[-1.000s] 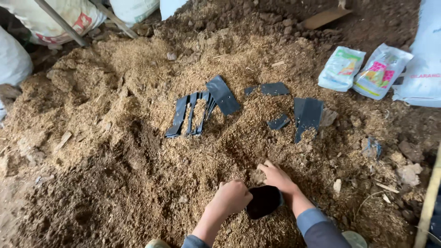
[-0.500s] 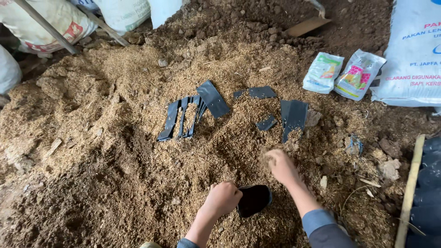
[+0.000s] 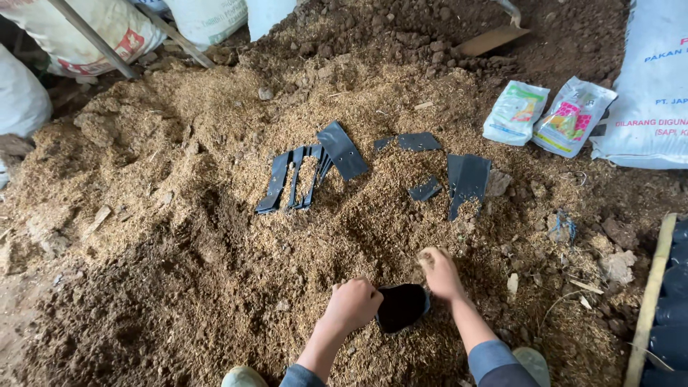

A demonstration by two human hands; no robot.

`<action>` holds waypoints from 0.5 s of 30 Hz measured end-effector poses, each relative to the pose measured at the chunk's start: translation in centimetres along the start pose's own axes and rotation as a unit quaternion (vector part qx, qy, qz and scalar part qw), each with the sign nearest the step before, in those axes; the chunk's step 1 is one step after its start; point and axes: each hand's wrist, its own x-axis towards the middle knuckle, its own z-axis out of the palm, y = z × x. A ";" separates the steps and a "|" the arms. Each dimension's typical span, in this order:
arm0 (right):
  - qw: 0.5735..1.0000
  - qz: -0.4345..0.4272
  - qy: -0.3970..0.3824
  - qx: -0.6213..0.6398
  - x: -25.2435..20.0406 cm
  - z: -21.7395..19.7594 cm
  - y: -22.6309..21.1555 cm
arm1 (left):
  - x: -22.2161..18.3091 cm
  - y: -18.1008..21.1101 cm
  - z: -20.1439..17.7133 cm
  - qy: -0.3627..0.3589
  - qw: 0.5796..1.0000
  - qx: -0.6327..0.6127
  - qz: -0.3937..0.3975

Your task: The person fills a black plastic seedling pot with a mixture of soil and husks by hand, repeatedly scooping the material from a pile and tamping it down inside the pot.

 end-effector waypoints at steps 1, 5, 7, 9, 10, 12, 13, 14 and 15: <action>1.000 0.000 -0.001 0.000 -0.4 0.0 -0.1 | -0.1 0.0 0.2 0.000 1.000 0.000 -0.001; 0.992 0.010 -0.027 -0.121 -3.5 -1.5 -3.6 | 0.3 -0.2 0.6 0.034 0.999 0.000 0.007; 0.970 0.073 -0.146 -0.182 -4.6 -0.9 -2.9 | 0.3 -0.3 0.8 0.044 0.999 0.003 0.012; 0.972 -0.115 -0.060 -0.197 -4.1 1.7 1.4 | 0.0 -0.2 0.8 0.051 0.999 -0.006 0.000; 0.972 -0.115 -0.059 -0.197 -4.8 0.8 -0.5 | 0.1 -0.4 1.1 0.052 0.999 -0.006 0.001; 0.987 0.127 -0.093 0.040 -6.1 -1.0 -4.4 | 0.4 -0.8 1.6 0.080 0.997 0.001 0.002; 0.987 0.126 -0.091 0.040 -5.6 -1.0 -3.9 | 0.2 -0.6 1.2 0.081 0.997 0.002 0.003; 0.985 0.133 -0.074 0.086 -5.2 -0.9 -3.3 | -0.1 -0.4 0.9 0.074 0.997 0.011 -0.003; 0.980 0.139 -0.056 0.133 -4.7 -0.9 -2.7 | -0.4 -0.2 0.7 0.068 0.997 0.020 -0.009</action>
